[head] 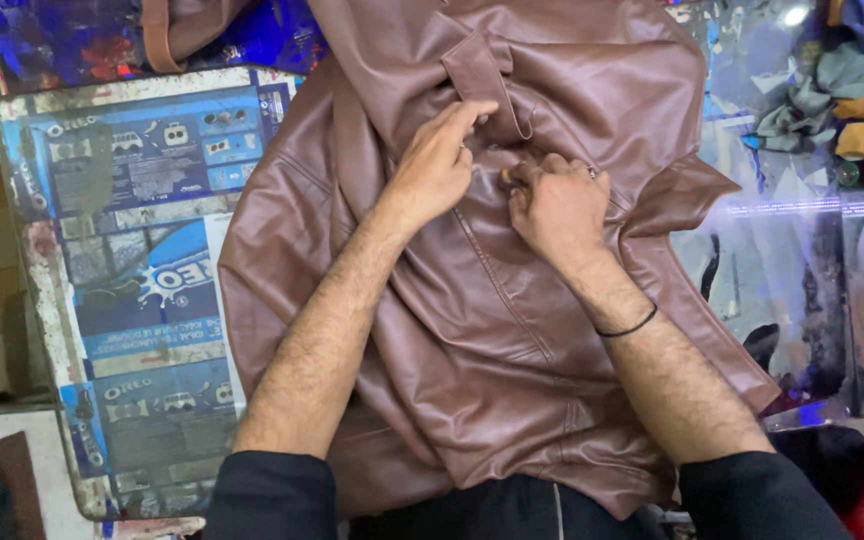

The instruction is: The person wipes the surface of a brown leather jacket with a small sponge, moving across the front panels, collar, and sleeves. The person repositions the jacket several times to access different areas and continues wiping until the end of the clip.

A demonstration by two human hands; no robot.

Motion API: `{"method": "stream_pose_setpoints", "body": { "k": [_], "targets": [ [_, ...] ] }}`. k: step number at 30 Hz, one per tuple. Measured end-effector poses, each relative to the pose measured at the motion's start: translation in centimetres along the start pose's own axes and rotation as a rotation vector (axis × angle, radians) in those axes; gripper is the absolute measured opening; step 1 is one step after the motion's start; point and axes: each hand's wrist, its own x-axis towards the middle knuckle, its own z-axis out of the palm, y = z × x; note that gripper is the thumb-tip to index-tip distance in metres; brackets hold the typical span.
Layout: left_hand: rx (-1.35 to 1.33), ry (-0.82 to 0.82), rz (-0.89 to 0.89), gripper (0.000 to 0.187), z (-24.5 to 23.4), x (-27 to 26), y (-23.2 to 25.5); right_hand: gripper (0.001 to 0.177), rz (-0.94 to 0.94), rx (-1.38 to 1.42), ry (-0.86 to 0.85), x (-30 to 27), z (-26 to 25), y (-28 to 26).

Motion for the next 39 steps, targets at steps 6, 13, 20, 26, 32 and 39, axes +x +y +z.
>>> {"method": "stream_pose_setpoints", "body": {
  "k": [6,13,20,26,32,39],
  "targets": [
    [0.169,-0.04,-0.25,0.06,0.2,-2.3,0.0,0.032,-0.159,0.079,-0.007,-1.0,0.0,-1.6],
    [0.103,-0.014,-0.442,0.057,-0.8,-1.3,-0.8,0.033,-0.156,0.093,-0.018,0.0,0.7,-3.5],
    [0.0,0.021,-0.361,0.061,-1.2,-1.7,-1.4,0.029,-0.234,-0.02,-0.262,-6.5,-1.4,-2.5],
    [-0.003,0.045,-0.259,0.057,-0.3,-2.2,-0.2,0.036,-0.255,-0.014,-0.212,-12.1,-4.4,1.5],
    [0.294,0.117,0.048,0.047,1.6,-8.0,3.3,0.033,0.106,0.204,0.062,-18.1,-7.2,11.9],
    [0.684,0.082,-0.1,0.035,4.6,-15.0,6.8,0.057,0.579,-0.171,0.276,-24.6,-5.1,27.3]
  ]
}}
